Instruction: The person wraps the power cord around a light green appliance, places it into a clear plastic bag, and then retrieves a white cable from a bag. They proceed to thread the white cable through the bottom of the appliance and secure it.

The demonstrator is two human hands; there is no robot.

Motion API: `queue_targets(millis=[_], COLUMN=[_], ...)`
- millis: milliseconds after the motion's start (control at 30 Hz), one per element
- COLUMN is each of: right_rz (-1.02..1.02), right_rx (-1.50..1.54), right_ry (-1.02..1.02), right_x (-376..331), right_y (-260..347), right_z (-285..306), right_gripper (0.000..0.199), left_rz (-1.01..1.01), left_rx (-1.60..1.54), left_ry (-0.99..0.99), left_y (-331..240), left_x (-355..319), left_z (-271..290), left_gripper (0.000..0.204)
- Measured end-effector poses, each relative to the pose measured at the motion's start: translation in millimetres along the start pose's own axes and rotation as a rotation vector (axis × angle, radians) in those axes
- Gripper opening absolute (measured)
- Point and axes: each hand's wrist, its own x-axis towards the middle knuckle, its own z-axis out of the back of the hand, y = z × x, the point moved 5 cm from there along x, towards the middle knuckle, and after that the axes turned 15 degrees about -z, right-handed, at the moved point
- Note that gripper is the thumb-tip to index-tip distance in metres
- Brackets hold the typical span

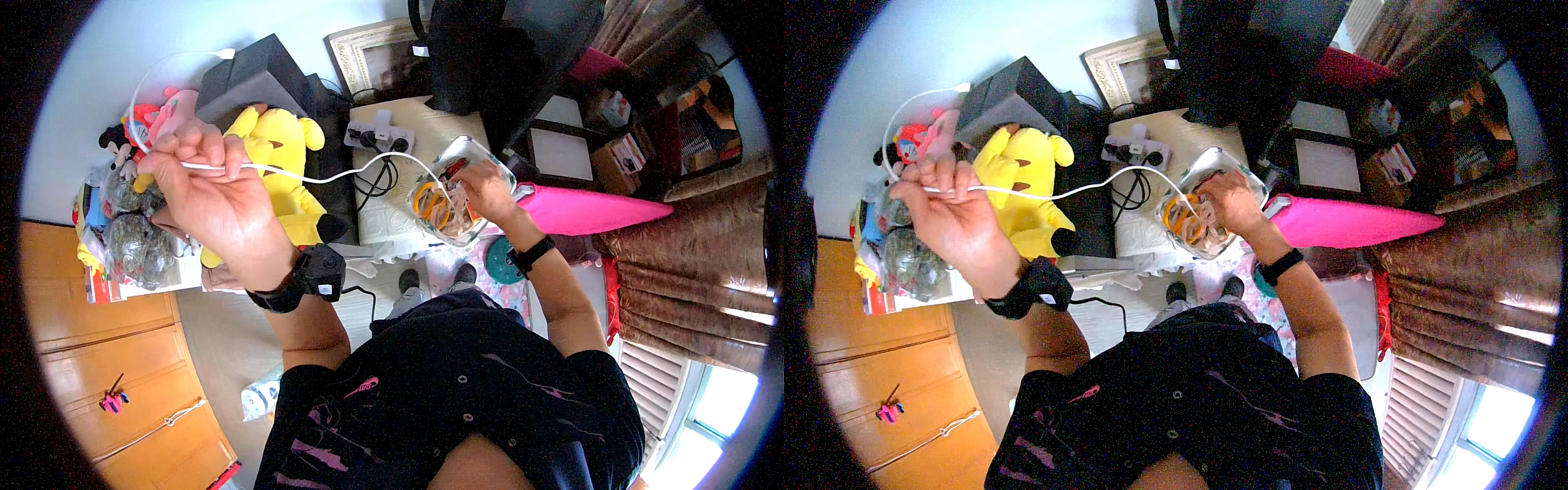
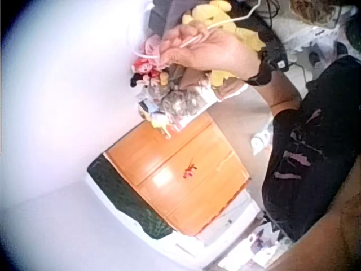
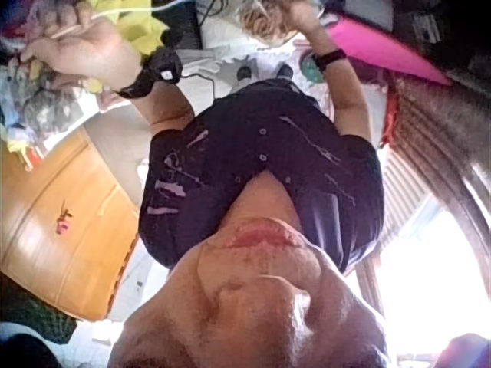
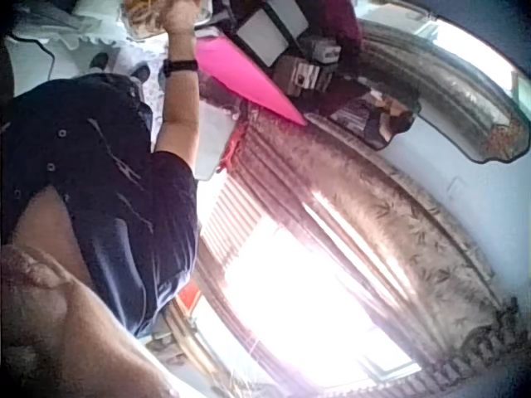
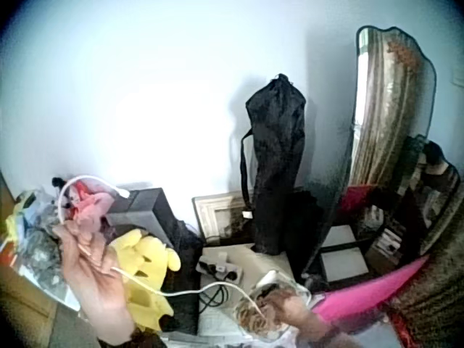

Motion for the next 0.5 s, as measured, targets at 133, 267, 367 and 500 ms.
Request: queue_targets(millis=[133, 267, 367, 500], right_rz=[-0.179, -0.375, -0.476, -0.445], right_rx=[0.347, 0.215, 0.121, 0.513], right_ry=[0.054, 0.202, 0.375, 0.305], right_x=[19, 22, 20, 28], right_y=[27, 46, 32, 21], right_z=[13, -14, -33, -15], right_gripper=[0.024, 0.031, 0.029, 0.024], left_rz=[0.062, 0.041, -0.033, 0.051], left_rx=[0.036, 0.033, 0.166, 0.498], left_ry=[-0.006, -0.019, -0.055, -0.011], left_y=[12, 23, 20, 38], left_x=[-9, -17, -19, -41], left_z=[5, -1, -4, 0], left_gripper=[0.032, 0.033, 0.031, 0.024])
